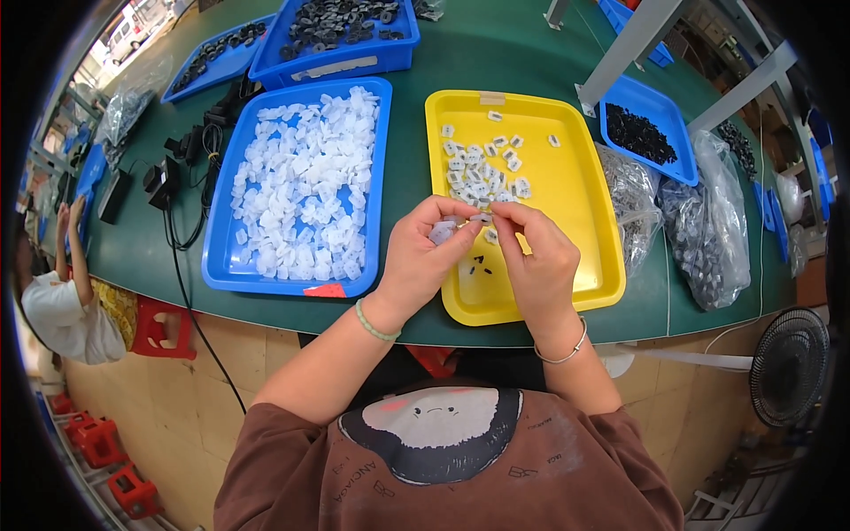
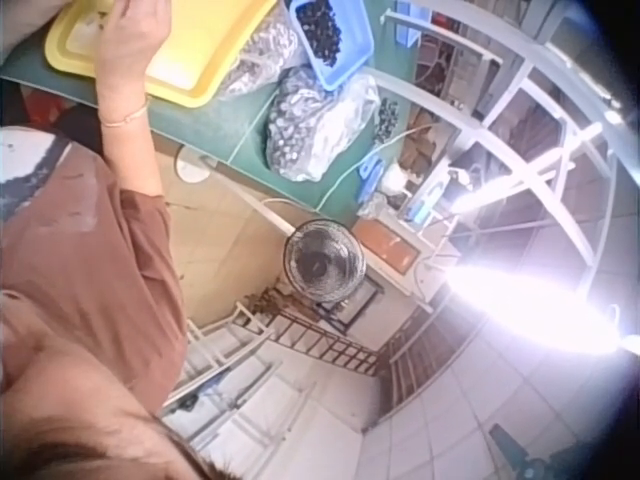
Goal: The person assembles small components by picking silicone pieces, plastic frames, and small black inserts from trays and fitting them together by hand.
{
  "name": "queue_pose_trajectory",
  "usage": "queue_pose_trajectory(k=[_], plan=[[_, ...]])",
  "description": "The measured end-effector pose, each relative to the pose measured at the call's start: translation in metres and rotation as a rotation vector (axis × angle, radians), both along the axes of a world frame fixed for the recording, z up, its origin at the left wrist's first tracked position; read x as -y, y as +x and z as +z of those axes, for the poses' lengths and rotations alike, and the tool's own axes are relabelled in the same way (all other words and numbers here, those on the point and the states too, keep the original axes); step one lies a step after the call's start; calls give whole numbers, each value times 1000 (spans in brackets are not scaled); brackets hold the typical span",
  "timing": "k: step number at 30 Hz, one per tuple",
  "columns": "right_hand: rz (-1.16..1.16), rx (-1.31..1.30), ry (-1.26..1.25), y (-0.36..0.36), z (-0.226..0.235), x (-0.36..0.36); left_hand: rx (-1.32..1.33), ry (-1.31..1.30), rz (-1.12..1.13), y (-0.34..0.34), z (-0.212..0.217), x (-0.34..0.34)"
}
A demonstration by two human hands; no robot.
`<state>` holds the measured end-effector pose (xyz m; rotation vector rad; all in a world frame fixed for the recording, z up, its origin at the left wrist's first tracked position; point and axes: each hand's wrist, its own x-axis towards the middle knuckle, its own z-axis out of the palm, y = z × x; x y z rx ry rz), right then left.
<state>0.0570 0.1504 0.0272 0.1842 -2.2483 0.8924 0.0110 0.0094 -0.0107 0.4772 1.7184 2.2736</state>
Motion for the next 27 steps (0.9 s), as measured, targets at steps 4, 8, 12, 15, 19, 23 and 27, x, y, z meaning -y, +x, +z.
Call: queue_pose_trajectory(k=[4,8,12,15,19,23,27], plan=[[70,125,-181,2,-3,-3,45,10,-8,1,3,0],[211,330,-721,3,-6,-15,-1,-11,-36,1,6,1],[422,531,-937,-2,-1,-35,-36,-15,-80,2,6,4],[509,661,-1030,-6,2,-43,-78,-50,-121,2,8,6],[593,806,-1162,-7,8,-47,-108,-31,-165,1,7,4],[639,776,-1200,-4,2,-51,-85,-10,-184,-2,5,6],[495,597,-1061,5,2,-40,49,56,-69,-1,3,1]])
